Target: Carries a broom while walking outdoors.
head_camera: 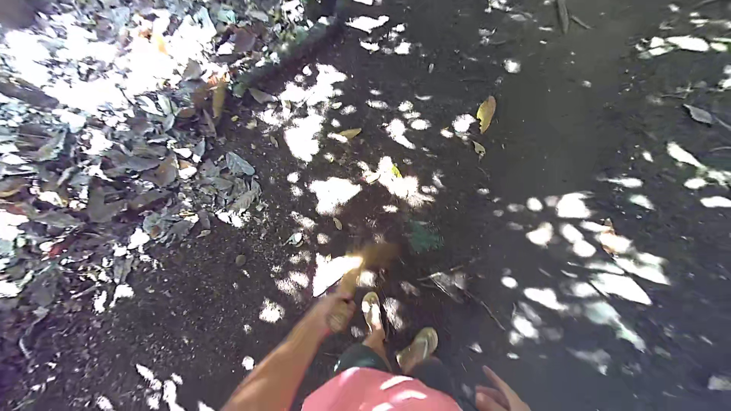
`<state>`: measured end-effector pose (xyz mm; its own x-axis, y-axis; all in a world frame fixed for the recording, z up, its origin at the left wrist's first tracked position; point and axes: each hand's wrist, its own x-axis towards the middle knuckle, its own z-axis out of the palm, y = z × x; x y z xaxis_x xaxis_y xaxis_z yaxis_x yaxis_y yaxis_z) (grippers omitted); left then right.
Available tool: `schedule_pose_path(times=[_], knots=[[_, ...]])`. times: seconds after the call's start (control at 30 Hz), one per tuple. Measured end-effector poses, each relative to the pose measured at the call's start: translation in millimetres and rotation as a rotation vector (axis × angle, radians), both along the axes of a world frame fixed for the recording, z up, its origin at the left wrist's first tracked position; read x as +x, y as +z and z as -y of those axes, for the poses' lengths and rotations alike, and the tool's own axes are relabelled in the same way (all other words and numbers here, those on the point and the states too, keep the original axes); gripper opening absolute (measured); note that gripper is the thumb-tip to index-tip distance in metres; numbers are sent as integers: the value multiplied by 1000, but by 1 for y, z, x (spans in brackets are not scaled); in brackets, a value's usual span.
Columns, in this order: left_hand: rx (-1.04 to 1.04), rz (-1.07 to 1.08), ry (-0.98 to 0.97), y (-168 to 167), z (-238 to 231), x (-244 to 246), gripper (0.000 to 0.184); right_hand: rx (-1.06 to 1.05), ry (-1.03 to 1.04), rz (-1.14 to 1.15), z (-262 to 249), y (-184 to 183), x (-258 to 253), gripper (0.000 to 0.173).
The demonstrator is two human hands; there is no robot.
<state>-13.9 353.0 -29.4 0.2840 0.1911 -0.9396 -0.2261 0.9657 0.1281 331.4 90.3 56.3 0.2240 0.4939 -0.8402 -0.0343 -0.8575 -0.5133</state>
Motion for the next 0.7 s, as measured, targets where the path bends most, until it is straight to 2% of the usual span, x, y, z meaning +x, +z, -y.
schedule_pose_path(times=[0.03,0.1,0.2,0.27,0.33,0.4,0.5,0.6,0.67,0.7], knots=[[37,-113,-29,4,-20,-16,20,-15,-3,2,-1,2,3,76],[139,-282,-95,8,-40,-17,19,-52,-43,19,-5,10,12,71],[324,-361,-58,21,-46,26,26,-64,-81,60,-5,10,27,71],[391,-260,-5,40,-46,67,31,-86,-95,69,-2,8,43,72],[378,-38,46,60,-44,111,23,-107,-92,86,-5,6,63,72],[274,204,31,72,-45,158,10,-119,-73,100,-14,-2,87,72],[65,430,-5,67,-53,238,15,-148,-29,118,-40,-17,131,71],[-16,424,-3,40,-87,290,19,-184,14,113,-77,-23,176,69],[110,310,17,24,-127,281,19,-186,11,109,-99,-24,208,69],[150,227,97,18,-152,265,15,-184,10,110,-107,-24,223,68]])
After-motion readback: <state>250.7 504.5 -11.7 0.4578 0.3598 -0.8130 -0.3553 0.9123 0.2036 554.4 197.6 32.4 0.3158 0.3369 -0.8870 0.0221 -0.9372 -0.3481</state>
